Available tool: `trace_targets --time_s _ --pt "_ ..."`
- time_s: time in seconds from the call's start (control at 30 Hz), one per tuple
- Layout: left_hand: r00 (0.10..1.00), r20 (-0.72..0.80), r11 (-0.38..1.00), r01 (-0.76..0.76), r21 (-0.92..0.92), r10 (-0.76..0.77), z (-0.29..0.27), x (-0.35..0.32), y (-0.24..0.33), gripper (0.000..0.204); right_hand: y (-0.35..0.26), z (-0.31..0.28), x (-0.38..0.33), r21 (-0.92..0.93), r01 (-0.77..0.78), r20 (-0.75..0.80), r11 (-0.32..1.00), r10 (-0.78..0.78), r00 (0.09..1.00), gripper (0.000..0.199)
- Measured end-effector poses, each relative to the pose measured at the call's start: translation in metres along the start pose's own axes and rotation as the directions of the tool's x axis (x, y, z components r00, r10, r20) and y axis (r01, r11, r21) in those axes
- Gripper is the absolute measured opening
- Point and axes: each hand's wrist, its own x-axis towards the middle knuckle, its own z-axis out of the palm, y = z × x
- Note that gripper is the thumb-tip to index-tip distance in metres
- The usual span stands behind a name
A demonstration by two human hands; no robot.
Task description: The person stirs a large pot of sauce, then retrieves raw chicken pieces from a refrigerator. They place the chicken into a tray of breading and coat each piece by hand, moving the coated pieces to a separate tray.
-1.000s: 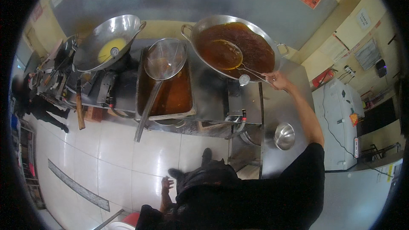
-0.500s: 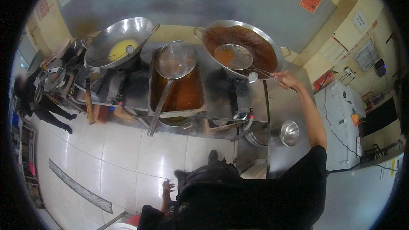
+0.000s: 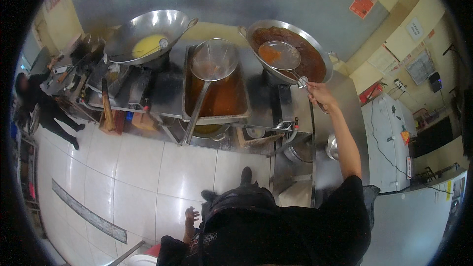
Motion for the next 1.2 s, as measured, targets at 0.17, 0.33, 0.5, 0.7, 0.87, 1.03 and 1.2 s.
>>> trace_targets --time_s 0.17,0.33,0.5,0.7,0.87,1.03,1.2 --pt "0.998 -0.013 0.994 0.058 -0.092 -0.059 -0.053 0.029 0.017 0.056 0.019 0.059 -0.007 0.080 0.105 -0.078 0.991 -0.099 0.992 0.024" --pt "0.998 -0.011 0.991 0.068 -0.113 -0.070 -0.085 0.053 0.022 0.051 0.047 0.140 -0.053 -0.546 0.450 -0.191 0.706 -0.628 0.754 0.020" --pt "0.995 0.000 0.993 0.097 -0.067 -0.097 -0.091 0.050 0.023 0.051 0.059 0.217 -0.114 -0.820 0.175 -0.064 0.546 -0.390 0.918 0.026" --pt "0.988 0.020 0.979 0.154 -0.132 -0.152 -0.101 0.046 -0.010 0.053 0.078 0.258 -0.145 -0.887 0.192 0.094 0.420 -0.244 0.965 0.034" --pt "0.994 0.005 0.985 -0.112 -0.128 0.113 -0.111 0.046 -0.027 0.053 0.091 0.276 -0.149 -0.889 0.183 0.032 0.419 -0.341 0.940 0.044" --pt "0.989 -0.002 0.982 0.148 -0.119 -0.149 -0.107 0.038 -0.022 0.054 0.077 0.296 -0.147 -0.903 0.278 0.165 0.329 -0.332 0.929 0.049" --pt "0.995 0.055 0.978 0.086 -0.187 -0.077 -0.100 0.032 -0.007 0.057 0.055 0.292 -0.150 -0.905 0.269 0.170 0.329 -0.301 0.938 0.044"
